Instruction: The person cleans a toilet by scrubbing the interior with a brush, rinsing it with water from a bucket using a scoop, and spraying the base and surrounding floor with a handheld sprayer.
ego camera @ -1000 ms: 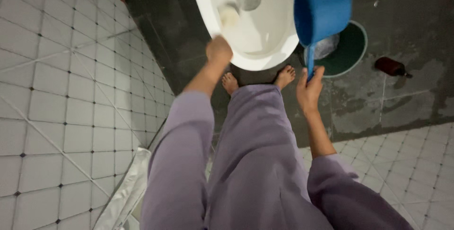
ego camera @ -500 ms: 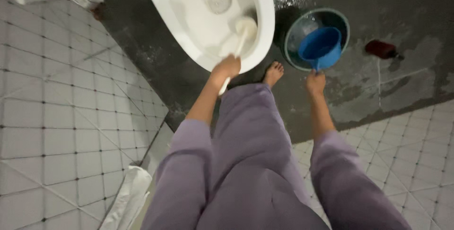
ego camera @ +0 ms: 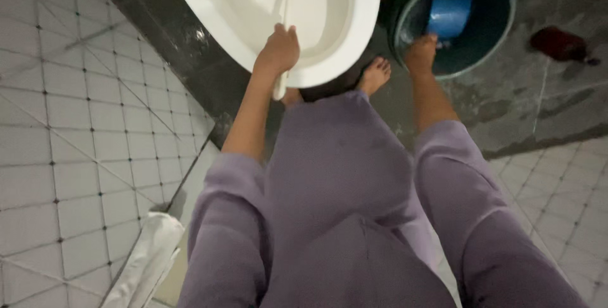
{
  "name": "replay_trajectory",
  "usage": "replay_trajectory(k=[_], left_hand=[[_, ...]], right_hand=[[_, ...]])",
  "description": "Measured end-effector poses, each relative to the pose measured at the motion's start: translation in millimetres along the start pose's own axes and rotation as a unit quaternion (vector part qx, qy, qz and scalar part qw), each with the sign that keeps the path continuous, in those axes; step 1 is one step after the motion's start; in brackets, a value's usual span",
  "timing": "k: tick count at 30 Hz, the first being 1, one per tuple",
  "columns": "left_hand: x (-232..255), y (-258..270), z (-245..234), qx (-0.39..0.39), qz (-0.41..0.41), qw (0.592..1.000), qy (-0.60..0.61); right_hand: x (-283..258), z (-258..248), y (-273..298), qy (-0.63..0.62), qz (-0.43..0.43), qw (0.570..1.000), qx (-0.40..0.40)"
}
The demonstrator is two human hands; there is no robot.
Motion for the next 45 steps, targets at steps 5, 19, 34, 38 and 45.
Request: replay_trajectory(k=[5,19,34,38,45], left_hand=[[55.0,74.8,-24.2,-0.034,-0.128,0.985,0.112],[32.8,140.8,42.5,-0.031,-0.043,0.997,0.062],[-7.5,167.8,8.2,0.011,-0.151,0.979,0.135],[-20.2,132.3,-12.3,-0.003,-0.060,0.996,0.066],[81.8,64.8,46.8,-0.099,0.054,0.991,0.075]], right_hand=[[-13.6,-19.7,-7.7,0.027,-0.013,0.993,-0.110],[46.6,-182.3,222.7,-0.283,-0.061,0.927,-0.236],[-99.7,-184.1,443.2,-0.094,-0.250,0.959,-0.093],[-121.5,-164.5,452.4,-0.075,-0.249,0.963,-0.065],[-127.7,-186.1,462.3,-0.029,-0.241,0.970,0.004]])
Point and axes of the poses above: each hand's wrist, its own y-axis away from the middle knuckle, its own z-axis out of the palm, x = y × z, the point moved 9 cm from there along -y, towards the middle knuckle, and after that the axes turned 14 degrees about z, right-handed, at the moved point
